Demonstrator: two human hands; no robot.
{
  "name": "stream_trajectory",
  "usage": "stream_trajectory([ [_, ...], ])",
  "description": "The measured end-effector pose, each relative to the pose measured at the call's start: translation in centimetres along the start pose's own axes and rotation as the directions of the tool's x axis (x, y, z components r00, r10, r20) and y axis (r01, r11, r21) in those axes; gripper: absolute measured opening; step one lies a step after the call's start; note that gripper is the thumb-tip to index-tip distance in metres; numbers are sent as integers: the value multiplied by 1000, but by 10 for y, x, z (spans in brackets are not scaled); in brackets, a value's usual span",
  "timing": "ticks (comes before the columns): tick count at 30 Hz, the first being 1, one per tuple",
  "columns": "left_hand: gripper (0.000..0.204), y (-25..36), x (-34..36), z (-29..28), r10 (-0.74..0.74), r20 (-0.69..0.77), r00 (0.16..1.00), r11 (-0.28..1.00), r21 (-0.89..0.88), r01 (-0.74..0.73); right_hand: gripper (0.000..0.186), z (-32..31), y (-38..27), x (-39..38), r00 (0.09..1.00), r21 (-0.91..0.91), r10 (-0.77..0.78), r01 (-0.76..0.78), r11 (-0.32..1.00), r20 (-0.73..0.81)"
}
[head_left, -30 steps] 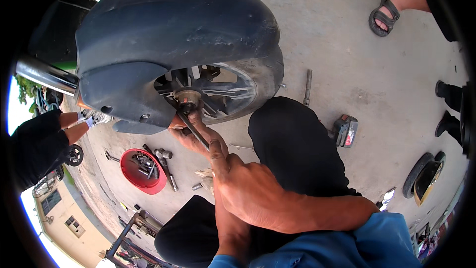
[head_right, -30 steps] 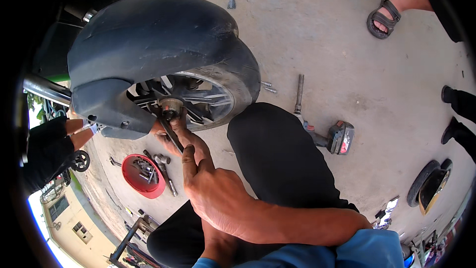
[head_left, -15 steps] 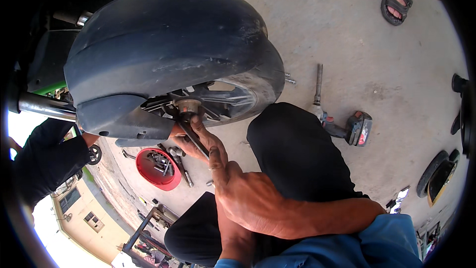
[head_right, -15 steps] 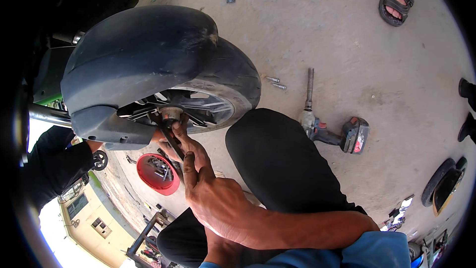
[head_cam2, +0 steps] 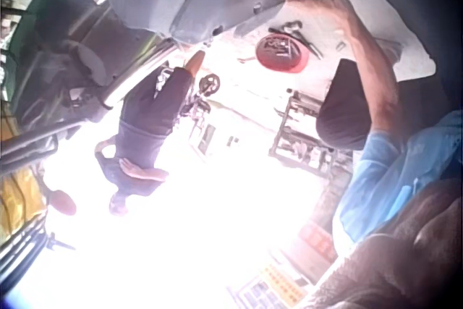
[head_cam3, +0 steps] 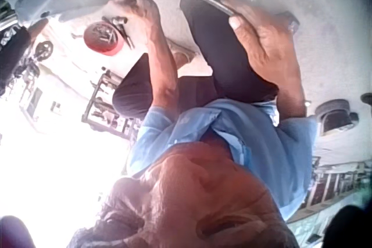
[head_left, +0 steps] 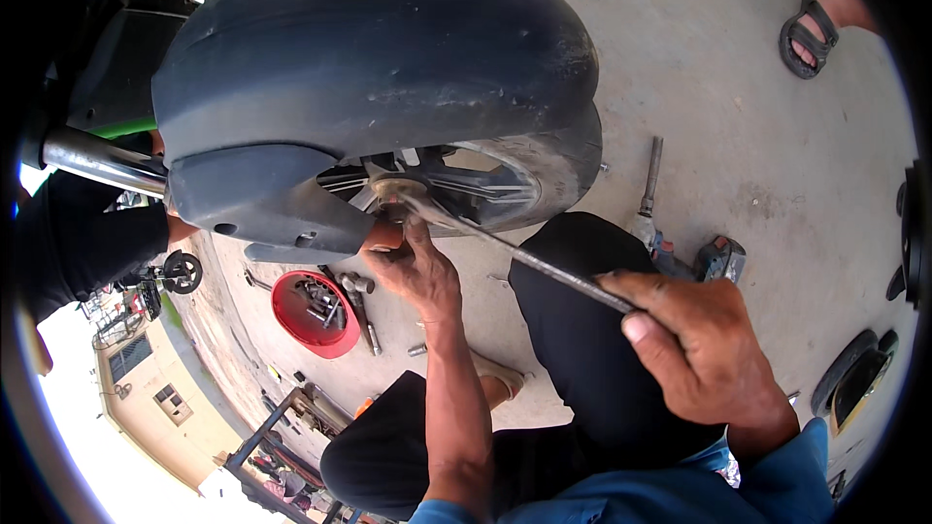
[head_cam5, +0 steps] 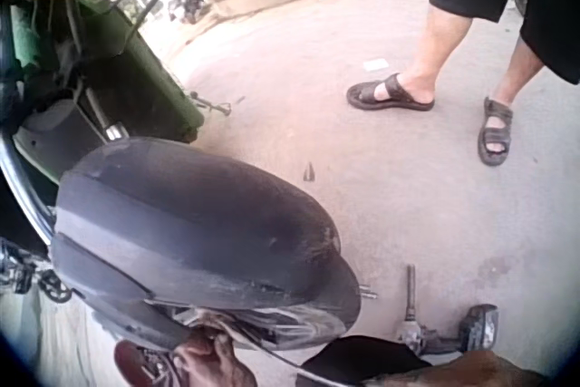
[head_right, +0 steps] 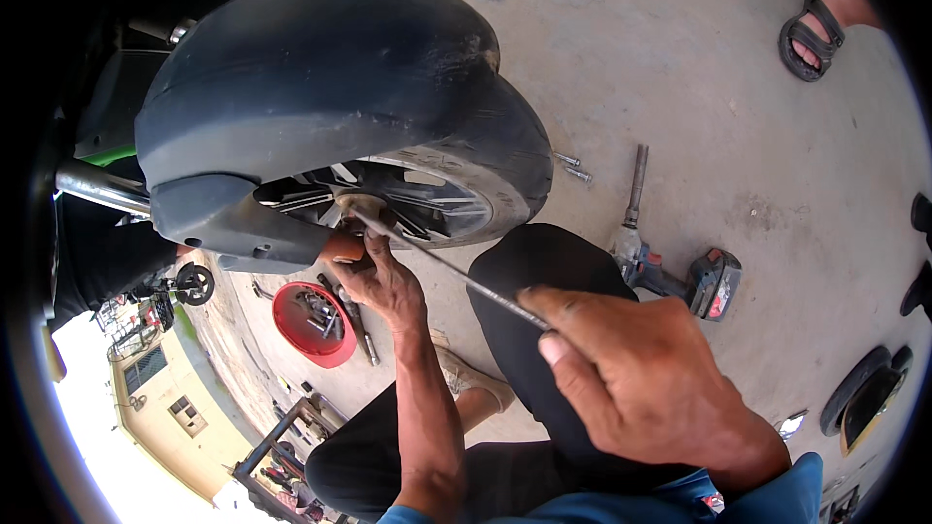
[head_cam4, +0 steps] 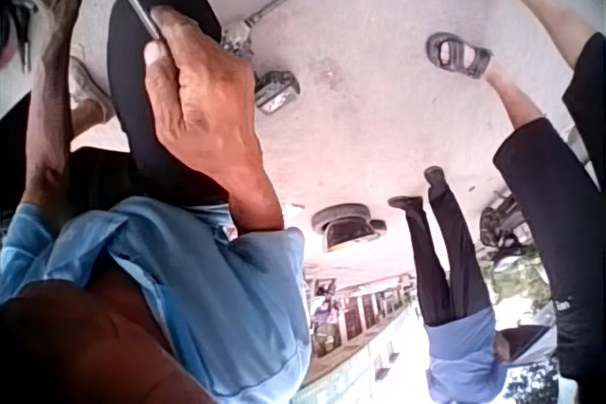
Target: The person repairs the front wheel assembly of a scooter by removing and reinstalling the axle and brake components using a hammer, impact driver, and wrenches.
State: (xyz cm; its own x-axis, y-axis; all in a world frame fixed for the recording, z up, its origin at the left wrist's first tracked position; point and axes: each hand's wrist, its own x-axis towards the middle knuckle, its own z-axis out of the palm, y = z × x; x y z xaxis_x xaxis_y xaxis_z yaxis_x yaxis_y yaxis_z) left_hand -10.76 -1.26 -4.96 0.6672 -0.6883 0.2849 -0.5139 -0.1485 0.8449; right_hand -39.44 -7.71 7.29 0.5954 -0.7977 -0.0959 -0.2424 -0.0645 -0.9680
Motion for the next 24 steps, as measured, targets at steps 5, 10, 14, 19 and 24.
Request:
stream_trajectory([
  [5,40,-4,-1,-15,-151,-48,987,988,-10,151,25,-9,27,-3,976,-24,217,-217,976,-18],
  [10,48,12,13,0,-223,113,968,959,-154,239,43,-93,83,-77,765,129,617,-603,787,-186],
  [14,41,10,15,-19,-216,180,960,967,-96,236,32,-108,99,-74,840,242,525,-487,839,-132],
  [19,38,5,3,-17,-238,102,966,956,-153,251,30,-121,118,-75,752,343,572,-469,814,-328],
  [24,48,15,12,1,-228,82,970,961,-140,238,31,-164,188,-78,718,429,636,-499,753,-282],
])
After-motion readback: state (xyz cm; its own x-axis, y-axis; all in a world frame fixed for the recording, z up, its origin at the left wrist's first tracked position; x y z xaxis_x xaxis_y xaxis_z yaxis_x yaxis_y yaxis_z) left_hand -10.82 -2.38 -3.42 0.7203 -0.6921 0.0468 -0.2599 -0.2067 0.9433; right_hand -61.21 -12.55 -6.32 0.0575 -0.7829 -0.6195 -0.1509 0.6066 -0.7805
